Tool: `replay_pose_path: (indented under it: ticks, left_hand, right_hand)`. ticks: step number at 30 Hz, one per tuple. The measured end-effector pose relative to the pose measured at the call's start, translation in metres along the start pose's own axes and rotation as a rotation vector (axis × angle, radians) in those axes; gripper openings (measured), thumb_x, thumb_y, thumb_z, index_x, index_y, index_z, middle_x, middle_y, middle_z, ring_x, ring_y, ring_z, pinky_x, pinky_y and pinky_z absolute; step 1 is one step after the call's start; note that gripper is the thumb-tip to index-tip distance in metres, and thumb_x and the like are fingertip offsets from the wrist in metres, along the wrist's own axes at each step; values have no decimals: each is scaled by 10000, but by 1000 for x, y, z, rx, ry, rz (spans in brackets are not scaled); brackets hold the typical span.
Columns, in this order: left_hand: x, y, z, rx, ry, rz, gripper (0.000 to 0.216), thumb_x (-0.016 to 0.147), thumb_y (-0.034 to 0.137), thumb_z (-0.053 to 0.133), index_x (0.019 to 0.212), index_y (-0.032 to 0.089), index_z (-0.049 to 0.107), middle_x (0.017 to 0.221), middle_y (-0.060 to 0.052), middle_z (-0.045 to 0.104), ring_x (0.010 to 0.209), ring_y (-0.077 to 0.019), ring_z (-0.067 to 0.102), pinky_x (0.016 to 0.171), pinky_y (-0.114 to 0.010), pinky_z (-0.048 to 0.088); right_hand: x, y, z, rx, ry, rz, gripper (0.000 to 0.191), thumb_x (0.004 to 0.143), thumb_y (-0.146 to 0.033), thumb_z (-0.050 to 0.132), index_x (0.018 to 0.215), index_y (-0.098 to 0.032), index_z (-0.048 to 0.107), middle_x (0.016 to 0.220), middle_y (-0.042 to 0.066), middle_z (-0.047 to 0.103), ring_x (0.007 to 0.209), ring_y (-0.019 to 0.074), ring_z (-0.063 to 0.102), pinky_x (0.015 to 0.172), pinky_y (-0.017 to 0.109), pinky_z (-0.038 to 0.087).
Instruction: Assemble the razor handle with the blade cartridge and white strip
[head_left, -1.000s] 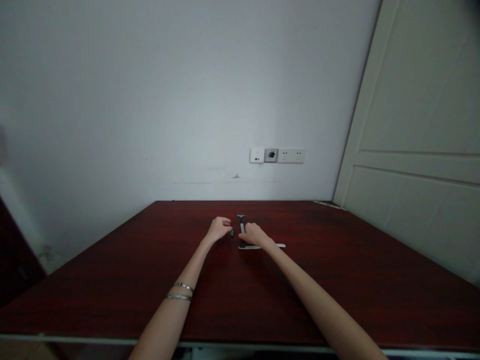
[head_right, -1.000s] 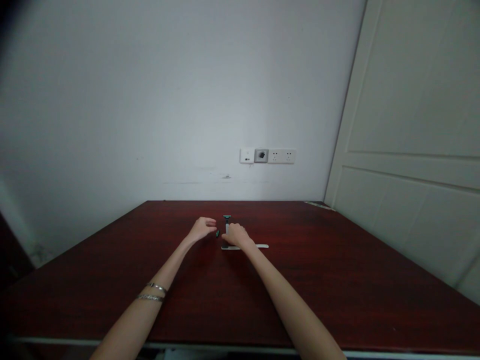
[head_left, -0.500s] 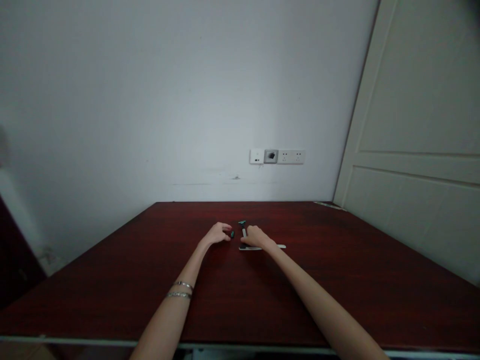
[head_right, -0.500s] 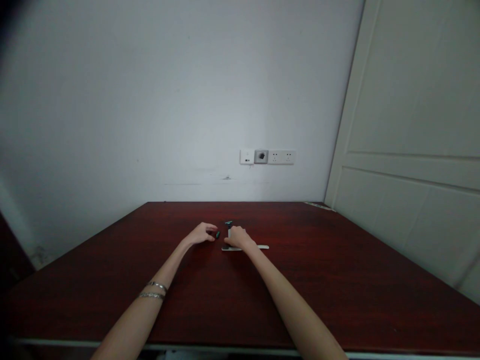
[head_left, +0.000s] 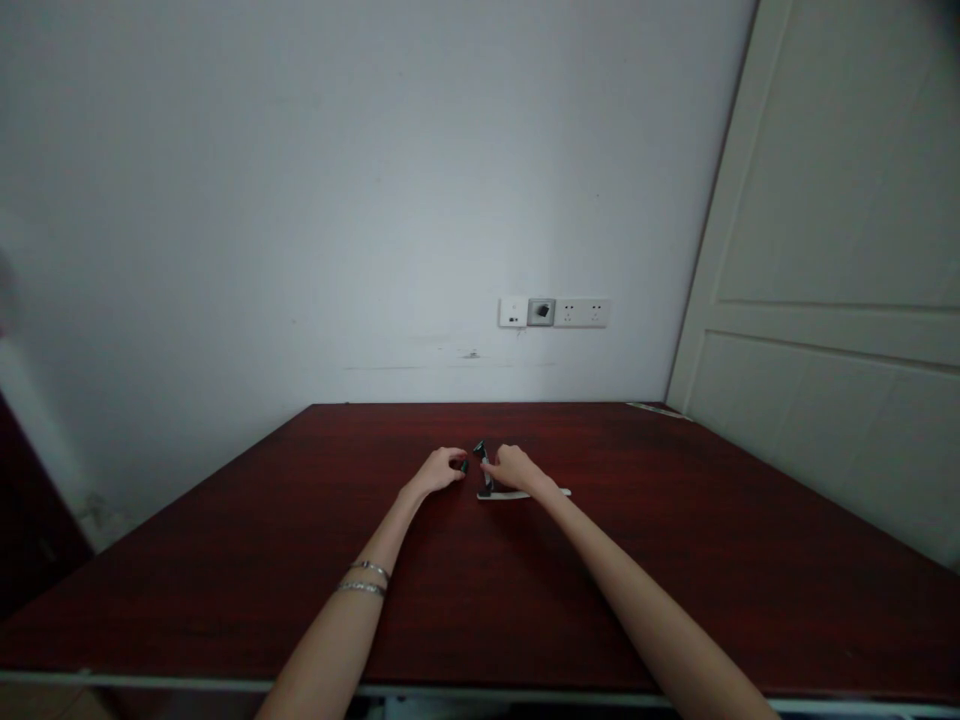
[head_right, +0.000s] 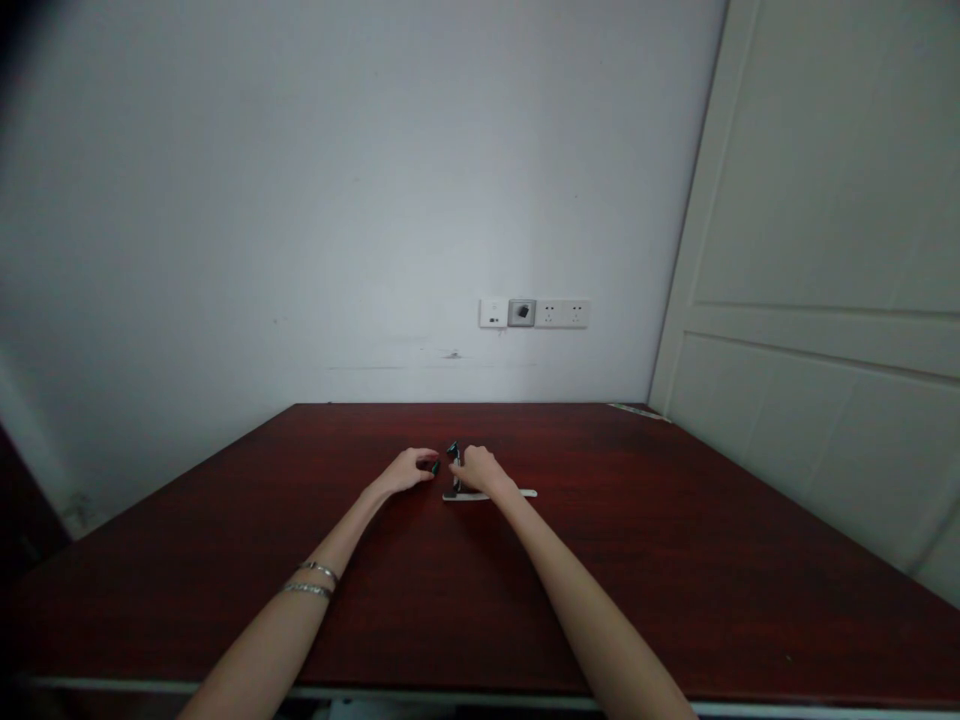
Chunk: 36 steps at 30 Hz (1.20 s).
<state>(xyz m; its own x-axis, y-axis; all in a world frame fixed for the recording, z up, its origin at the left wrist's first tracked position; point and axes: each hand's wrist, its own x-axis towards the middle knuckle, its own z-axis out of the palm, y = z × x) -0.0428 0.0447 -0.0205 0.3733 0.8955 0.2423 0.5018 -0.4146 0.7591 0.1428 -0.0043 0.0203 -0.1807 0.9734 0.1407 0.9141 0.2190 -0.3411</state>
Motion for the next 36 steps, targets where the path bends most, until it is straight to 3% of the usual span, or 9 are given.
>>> replay_pose_path:
  ticks: [6, 12, 17, 21, 24, 36]
  left_hand:
    - [0, 0, 1, 49, -10, 63, 427, 607, 93, 634, 1031, 140, 635, 1079, -98, 644, 1006, -207, 595, 914, -309, 423]
    - [-4, 10, -2, 37, -3, 46, 397, 611, 123, 677, 1004, 142, 625, 1013, -90, 668, 955, -200, 615, 894, -299, 431]
    - [-10, 36, -4, 36, 107, 160, 490, 606, 131, 707, 1075, 170, 572, 1010, -72, 663, 977, -189, 596, 915, -298, 410]
    - [-15, 59, -2, 115, 175, 311, 530, 620, 151, 707, 1118, 181, 528, 1057, -69, 627, 1047, -196, 544, 957, -328, 371]
    - [-19, 70, 0, 184, 205, 364, 511, 642, 142, 687, 1122, 190, 519, 1096, -69, 598, 1105, -203, 495, 980, -352, 343]
    - [-24, 78, 5, 265, 192, 432, 393, 693, 155, 636, 1072, 200, 540, 1221, -66, 519, 1175, -206, 420, 1017, -379, 305]
  right_hand:
    - [0, 7, -5, 5, 62, 44, 362, 795, -411, 511, 768, -96, 688, 795, 179, 679, 834, 251, 638, 655, 245, 417]
    - [-2, 13, -7, 71, 100, -2, 350, 790, -358, 495, 625, -111, 680, 651, 133, 666, 662, 193, 628, 588, 229, 389]
    - [4, 18, -8, 355, 136, -31, 262, 746, -280, 538, 611, -104, 677, 522, 31, 594, 502, 105, 521, 484, 190, 338]
    - [4, 19, -12, 744, 51, 26, 254, 721, -311, 567, 744, -92, 694, 482, -20, 514, 392, 54, 374, 390, 177, 283]
    - [-1, 16, -14, 929, -16, 28, 284, 670, -357, 634, 768, -97, 696, 506, -17, 519, 413, 47, 370, 380, 168, 274]
    - [6, 20, -9, 1067, 31, -25, 271, 622, -344, 673, 744, -103, 679, 493, -24, 531, 379, 38, 389, 339, 153, 279]
